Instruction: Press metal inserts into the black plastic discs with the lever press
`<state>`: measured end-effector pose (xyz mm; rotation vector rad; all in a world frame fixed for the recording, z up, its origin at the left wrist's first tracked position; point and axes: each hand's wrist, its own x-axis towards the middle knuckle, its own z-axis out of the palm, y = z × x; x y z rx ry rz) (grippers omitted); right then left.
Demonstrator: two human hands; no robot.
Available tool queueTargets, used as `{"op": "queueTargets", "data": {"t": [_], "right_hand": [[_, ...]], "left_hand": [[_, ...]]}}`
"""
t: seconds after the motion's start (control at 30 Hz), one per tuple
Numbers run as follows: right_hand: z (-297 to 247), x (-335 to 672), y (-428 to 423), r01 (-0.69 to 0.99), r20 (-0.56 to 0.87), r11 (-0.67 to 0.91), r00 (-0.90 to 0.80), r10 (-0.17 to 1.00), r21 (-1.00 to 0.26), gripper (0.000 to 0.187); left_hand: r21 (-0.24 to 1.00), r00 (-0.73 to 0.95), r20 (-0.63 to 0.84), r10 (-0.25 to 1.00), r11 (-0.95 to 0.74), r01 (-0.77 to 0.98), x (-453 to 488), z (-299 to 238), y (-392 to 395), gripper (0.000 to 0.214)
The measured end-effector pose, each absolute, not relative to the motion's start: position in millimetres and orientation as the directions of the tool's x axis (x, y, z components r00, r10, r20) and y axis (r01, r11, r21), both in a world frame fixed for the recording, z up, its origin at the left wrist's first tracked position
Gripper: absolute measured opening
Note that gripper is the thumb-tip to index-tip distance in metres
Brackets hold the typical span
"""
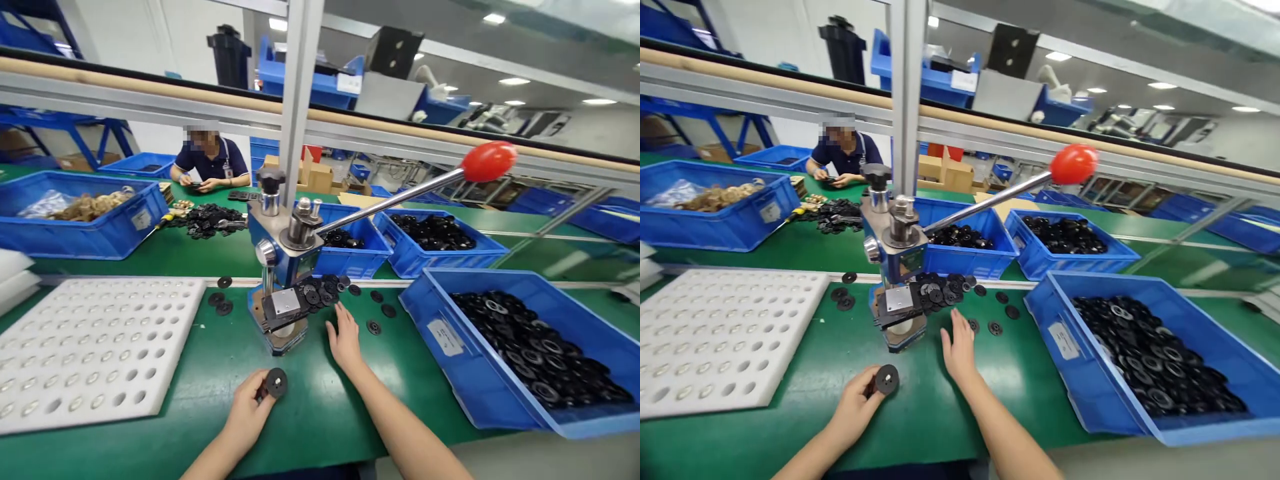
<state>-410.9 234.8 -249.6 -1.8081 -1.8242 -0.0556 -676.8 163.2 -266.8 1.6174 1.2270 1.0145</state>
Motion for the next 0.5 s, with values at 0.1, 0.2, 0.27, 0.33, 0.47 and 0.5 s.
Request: {"op": "queueTargets", "data": {"t": [0.1,0.2,0.27,0.33,0.47,0.5], "right_hand": [[-245.9,-393.4,289.8,0.942,0.405,-0.015,0.158,0.901,-0.335,0.055],[-244.8,-386.7,325.3,0.944,0.383,-0.044,0.175,0.907,-0.327,0.053],[-245.8,-386.2,334.2,0.944,0.373,-0.043,0.171,0.912,-0.327,0.050],[-247.7,-386.7,331.2,0.943,0.375,-0.031,0.162,0.913,-0.333,0.046],[-254.1,-387.4,296.4,0.935,0.407,0.028,0.127,0.905,-0.355,0.038],[-256.4,-387.7,283.8,0.931,0.414,0.045,0.117,0.903,-0.362,0.036]], "left_hand": [[0.947,0.155,0.118,0.981,-0.158,0.281,-678.7,-265.8,166.4,0.026],[0.941,0.127,0.140,0.982,-0.172,0.292,-680.1,-264.6,168.4,0.031],[0.925,0.123,0.173,0.977,-0.204,0.322,-681.3,-262.5,169.2,0.033],[0.900,0.134,0.204,0.970,-0.240,0.365,-682.5,-258.5,169.1,0.033],[0.876,0.174,0.227,0.958,-0.279,0.393,-683.5,-247.1,167.1,0.032],[0.878,0.184,0.230,0.956,-0.285,0.385,-683.5,-244.7,166.6,0.031]]}}
